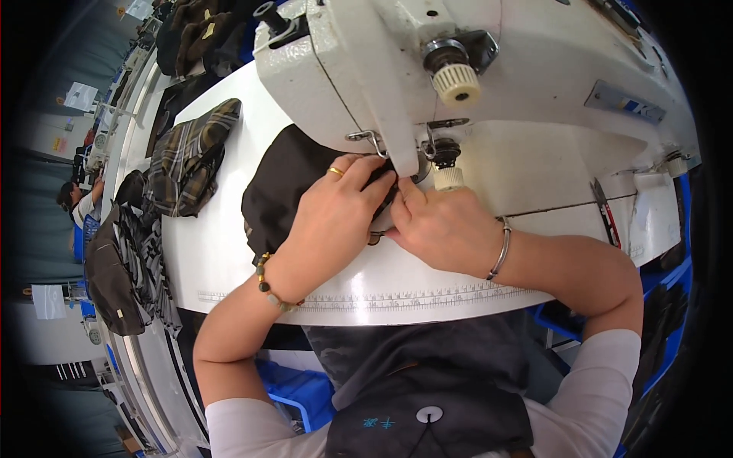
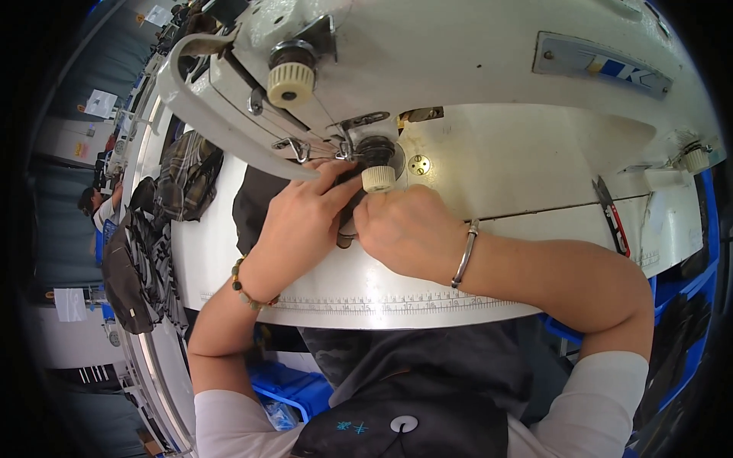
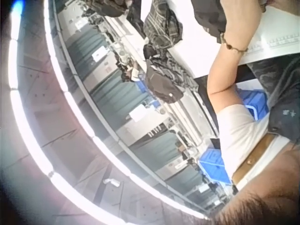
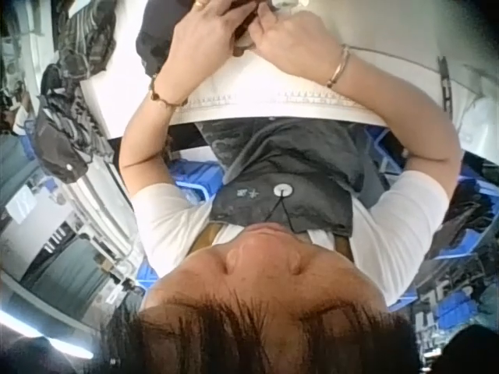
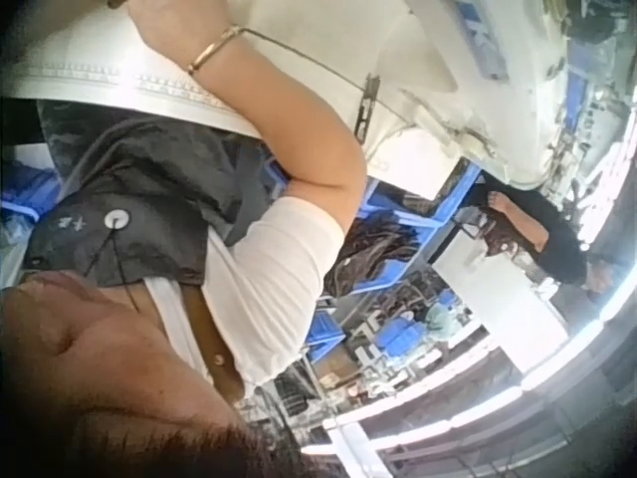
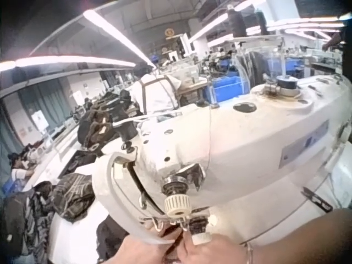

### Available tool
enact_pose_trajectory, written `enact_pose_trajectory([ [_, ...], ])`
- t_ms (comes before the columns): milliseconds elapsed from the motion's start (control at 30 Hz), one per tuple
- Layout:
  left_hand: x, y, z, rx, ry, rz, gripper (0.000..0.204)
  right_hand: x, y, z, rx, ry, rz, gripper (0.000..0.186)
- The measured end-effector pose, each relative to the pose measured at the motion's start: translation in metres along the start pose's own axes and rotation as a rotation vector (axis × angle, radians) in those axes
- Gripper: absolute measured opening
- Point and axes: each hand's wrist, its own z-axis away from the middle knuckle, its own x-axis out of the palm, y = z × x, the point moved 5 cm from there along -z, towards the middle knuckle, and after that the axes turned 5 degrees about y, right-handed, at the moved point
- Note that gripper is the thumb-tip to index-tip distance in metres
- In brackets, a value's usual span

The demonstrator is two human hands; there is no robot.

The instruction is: Sewing together fabric pieces to assemble pockets or small bags using an industrial sewing machine.

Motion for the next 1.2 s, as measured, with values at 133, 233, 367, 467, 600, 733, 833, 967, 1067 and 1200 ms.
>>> enact_pose_trajectory([
  [133,-0.017,0.002,0.005,-0.029,-0.218,-0.184,0.027,-0.008,-0.006,-0.003,-0.092,-0.127,-0.076,0.046],
  [233,-0.016,-0.007,0.003,-0.080,-0.325,0.066,0.023,0.000,-0.021,0.003,-0.246,-0.014,-0.131,0.048],
  [367,-0.021,-0.004,-0.006,-0.117,-0.342,0.275,0.029,0.004,-0.025,0.007,-0.257,0.060,-0.039,0.032],
  [467,-0.021,0.000,-0.003,-0.137,-0.313,0.306,0.036,0.007,-0.021,0.005,-0.261,0.054,-0.085,0.026],
  [600,-0.026,0.004,0.001,-0.144,-0.374,0.205,0.043,0.004,-0.027,0.005,-0.301,0.069,-0.087,0.021],
  [733,-0.022,0.009,0.002,-0.061,-0.379,0.086,0.047,0.002,-0.030,0.010,-0.278,0.035,-0.120,0.022],
  [833,-0.015,0.012,0.000,-0.022,-0.390,0.157,0.047,-0.003,-0.038,0.012,-0.264,0.022,-0.030,0.022],
  [967,-0.014,0.015,-0.003,-0.039,-0.430,0.188,0.047,-0.007,-0.041,0.014,-0.265,-0.026,0.006,0.020],
  [1067,-0.012,0.019,-0.004,-0.023,-0.449,0.128,0.046,-0.013,-0.044,0.014,-0.235,-0.056,-0.013,0.019],
  [1200,-0.009,0.025,-0.007,0.011,-0.447,0.114,0.044,-0.014,-0.043,0.017,-0.181,-0.052,-0.040,0.020],
])
